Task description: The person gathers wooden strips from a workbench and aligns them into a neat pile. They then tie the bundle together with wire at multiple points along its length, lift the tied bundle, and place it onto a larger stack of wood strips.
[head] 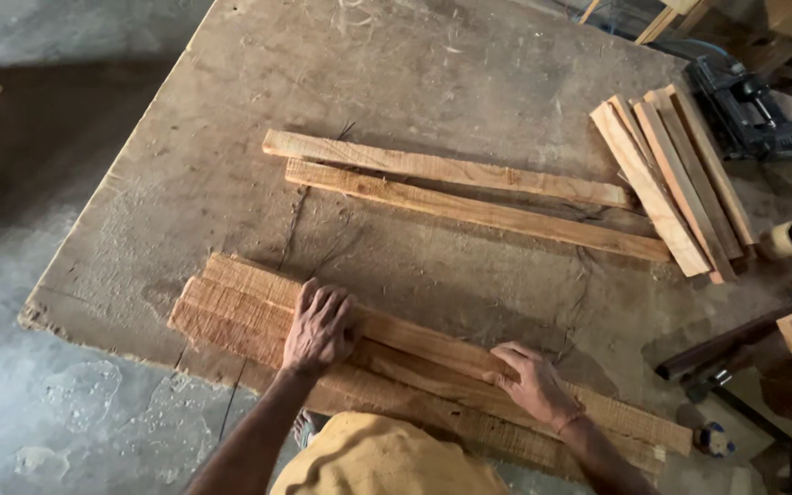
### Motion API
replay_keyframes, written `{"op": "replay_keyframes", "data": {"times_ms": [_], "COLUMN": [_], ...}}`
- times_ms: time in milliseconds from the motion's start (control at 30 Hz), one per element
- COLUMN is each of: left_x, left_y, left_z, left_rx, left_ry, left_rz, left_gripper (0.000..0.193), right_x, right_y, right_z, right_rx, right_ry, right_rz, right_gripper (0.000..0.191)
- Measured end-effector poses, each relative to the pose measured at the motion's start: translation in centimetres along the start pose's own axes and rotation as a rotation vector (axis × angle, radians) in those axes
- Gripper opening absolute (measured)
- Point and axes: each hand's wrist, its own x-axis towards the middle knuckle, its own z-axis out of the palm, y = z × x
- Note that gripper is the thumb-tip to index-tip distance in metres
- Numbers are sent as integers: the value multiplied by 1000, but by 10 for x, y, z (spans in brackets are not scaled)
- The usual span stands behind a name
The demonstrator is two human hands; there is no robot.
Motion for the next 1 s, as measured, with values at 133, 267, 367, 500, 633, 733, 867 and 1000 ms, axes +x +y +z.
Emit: {"op": "replay_keyframes", "data": {"times_ms": [133, 267, 367, 500, 633, 733, 867, 1000], "left_x": [9, 16, 19, 15, 4, -1, -18, -55], "left_y": [3, 1, -3, -9, -9, -11, -9, 12], "left_z": [-3, -7, -9, -14, -16, -13, -9, -13], "left_rx": [-18, -73, -45, -86, -100, -90, -33, 63], "left_ry": [-11, 108, 74, 54, 124, 151, 152, 82], "left_rz": [-23, 23, 20, 19, 2, 5, 13, 22], "left_gripper": [26, 23, 28, 21, 24, 27, 28, 27], "right_x": [77, 183, 233, 255, 237, 198, 121, 51], "right_y": [30, 87, 127, 143, 113, 50, -40, -85], "right_z": [-28, -50, -52, -37, -27, -35, -35, -13], "right_rx": [-3, -309, -440, -448, -420, -393, -339, -252], "right_ry": [160, 256, 279, 139, 100, 79, 263, 121], "right_rz": [-287, 46, 8, 18, -26, -29, -163, 31], "right_gripper": [43, 63, 78, 63, 62, 63, 57, 58]}}
